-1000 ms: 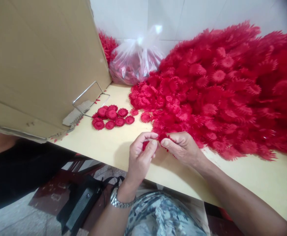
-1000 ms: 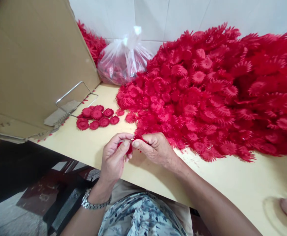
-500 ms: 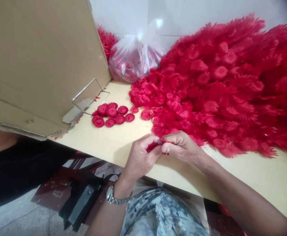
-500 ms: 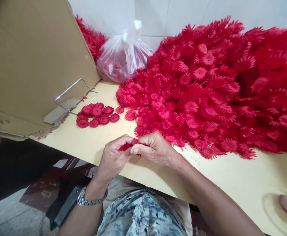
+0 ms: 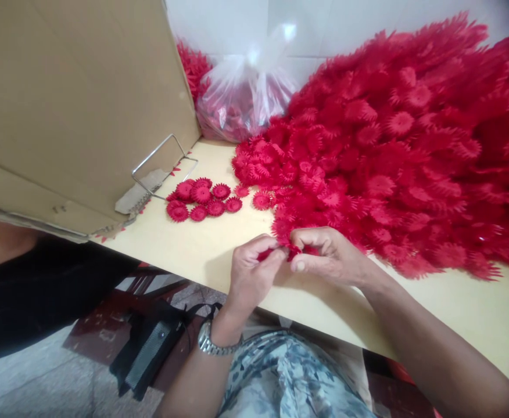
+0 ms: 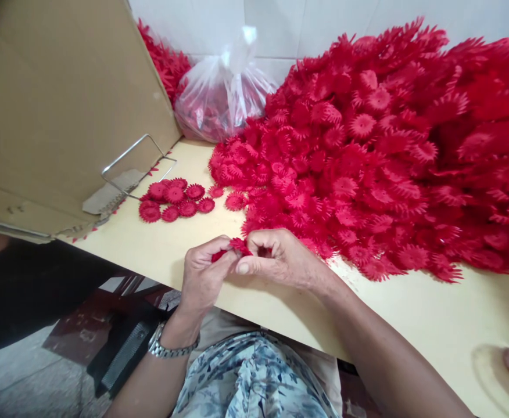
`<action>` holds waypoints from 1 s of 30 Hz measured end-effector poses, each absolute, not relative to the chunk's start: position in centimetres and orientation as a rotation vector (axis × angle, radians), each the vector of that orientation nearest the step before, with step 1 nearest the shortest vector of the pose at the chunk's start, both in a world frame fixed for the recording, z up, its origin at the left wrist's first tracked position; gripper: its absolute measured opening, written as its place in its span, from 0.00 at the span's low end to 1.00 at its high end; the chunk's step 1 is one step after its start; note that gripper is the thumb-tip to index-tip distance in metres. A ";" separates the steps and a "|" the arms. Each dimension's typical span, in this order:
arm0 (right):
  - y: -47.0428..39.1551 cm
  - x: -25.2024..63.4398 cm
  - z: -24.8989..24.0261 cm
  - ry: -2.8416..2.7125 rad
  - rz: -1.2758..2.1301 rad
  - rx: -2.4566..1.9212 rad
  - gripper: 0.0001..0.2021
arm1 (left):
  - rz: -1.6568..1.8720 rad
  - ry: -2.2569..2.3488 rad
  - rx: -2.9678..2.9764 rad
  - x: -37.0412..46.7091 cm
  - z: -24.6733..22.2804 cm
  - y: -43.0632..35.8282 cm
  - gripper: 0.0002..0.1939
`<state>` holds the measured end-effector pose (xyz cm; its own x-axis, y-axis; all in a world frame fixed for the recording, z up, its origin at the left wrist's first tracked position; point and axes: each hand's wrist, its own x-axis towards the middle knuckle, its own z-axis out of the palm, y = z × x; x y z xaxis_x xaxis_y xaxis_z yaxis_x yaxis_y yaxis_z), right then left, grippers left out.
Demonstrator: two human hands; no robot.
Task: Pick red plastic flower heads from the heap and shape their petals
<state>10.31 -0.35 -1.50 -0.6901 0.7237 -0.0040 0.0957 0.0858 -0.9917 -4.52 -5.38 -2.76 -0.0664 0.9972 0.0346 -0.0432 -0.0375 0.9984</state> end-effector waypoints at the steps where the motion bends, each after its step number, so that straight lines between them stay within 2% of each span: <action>1: -0.3 10.4 -1.4 -1.889 1.638 -0.797 0.22 | 1.309 1.211 1.161 -4.6 -2.9 -5.4 0.11; 8: -0.1 10.8 -1.1 -2.005 1.571 -0.700 0.18 | 1.368 1.126 1.053 -4.9 -3.8 -5.4 0.07; 13: -0.2 10.8 -1.3 -1.964 1.492 -0.764 0.16 | 1.411 1.188 0.960 -4.7 -4.0 -5.5 0.08; 19: -0.7 10.4 -1.3 -1.942 1.253 -0.842 0.17 | 1.535 1.250 0.941 -4.4 -3.9 -5.3 0.07; 24: 0.3 11.8 -0.9 -1.645 0.946 -1.012 0.16 | 1.738 1.390 0.819 -5.5 -3.1 -4.7 0.07; 27: 0.8 12.0 -0.3 -1.836 0.891 -0.978 0.19 | 1.442 1.354 1.120 -5.4 -2.3 -4.0 0.06; 30: 1.0 11.8 -0.2 -1.983 0.921 -0.950 0.18 | 1.376 1.478 1.280 -5.2 -2.0 -2.7 0.07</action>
